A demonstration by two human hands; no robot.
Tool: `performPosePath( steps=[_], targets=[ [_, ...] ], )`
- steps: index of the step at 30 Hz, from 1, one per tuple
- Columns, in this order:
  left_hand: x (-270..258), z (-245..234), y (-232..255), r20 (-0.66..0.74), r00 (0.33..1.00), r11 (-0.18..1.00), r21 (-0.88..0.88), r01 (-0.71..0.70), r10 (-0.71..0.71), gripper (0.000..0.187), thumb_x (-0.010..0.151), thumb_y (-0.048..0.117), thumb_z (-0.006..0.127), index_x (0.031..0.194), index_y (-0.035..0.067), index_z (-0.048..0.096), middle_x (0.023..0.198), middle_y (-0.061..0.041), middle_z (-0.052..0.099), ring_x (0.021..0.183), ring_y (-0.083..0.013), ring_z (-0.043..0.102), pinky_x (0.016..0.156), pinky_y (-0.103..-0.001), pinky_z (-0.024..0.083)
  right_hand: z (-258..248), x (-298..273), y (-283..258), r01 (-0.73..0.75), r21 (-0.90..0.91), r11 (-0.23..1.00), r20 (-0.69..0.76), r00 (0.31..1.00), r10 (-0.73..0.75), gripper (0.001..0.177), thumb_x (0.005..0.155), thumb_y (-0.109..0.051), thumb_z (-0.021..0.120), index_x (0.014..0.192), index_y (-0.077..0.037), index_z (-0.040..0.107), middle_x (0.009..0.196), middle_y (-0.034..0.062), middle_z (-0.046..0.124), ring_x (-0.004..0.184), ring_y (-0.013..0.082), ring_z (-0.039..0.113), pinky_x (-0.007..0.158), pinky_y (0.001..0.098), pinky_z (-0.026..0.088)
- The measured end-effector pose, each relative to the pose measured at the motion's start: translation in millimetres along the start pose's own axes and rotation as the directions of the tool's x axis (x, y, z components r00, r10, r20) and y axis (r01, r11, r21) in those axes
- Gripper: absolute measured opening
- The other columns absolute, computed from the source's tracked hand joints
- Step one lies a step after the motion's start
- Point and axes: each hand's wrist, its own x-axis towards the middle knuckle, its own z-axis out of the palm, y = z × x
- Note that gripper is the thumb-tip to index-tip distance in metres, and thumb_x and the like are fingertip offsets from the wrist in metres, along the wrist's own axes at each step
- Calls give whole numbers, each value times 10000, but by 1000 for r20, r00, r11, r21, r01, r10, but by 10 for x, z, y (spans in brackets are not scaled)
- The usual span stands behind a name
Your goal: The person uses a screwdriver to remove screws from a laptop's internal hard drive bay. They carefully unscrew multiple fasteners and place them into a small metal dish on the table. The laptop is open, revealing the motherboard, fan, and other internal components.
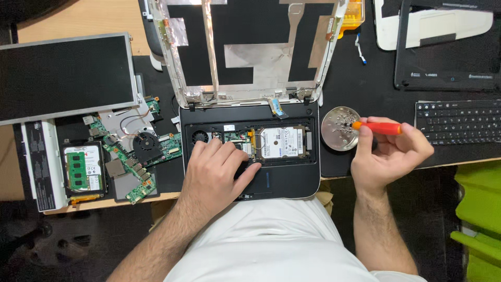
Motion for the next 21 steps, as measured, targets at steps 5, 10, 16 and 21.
performPosePath(
  steps=[5,10,16,21],
  targets=[
    [6,-4,1,7,1000,1000,-1,1,-1,345,1142,391,933,995,135,754,948,-43,693,867,-318,581,778,-497,401,5,14,8,-46,-2,999,-10,999,46,644,1195,265,771,1549,-94,371,1287,416,692,1107,505,801,1001,536,725],
    [-1,-6,-1,2,1000,1000,0,3,-3,343,1142,387,934,992,140,749,948,-45,692,871,-321,581,783,-497,400,47,37,-41,-80,10,997,12,997,80,640,1200,270,768,1534,-108,375,1302,406,731,1108,487,831,1008,495,714],
    [0,-2,-10,-2,1000,1000,5,-8,8,353,1148,384,922,977,138,736,925,-48,671,854,-326,567,774,-498,390,57,31,-5,-62,22,998,34,998,61,668,1169,300,778,1509,-107,370,1283,442,736,1114,494,831,1026,487,703],
    [4,-9,-5,6,1000,1000,3,-1,1,353,1141,388,930,982,138,740,932,-47,681,858,-327,572,777,-504,395,64,26,-10,-77,-3,997,38,996,77,664,1169,303,778,1500,-103,371,1307,421,743,1155,479,837,1036,472,699]
  ],
)
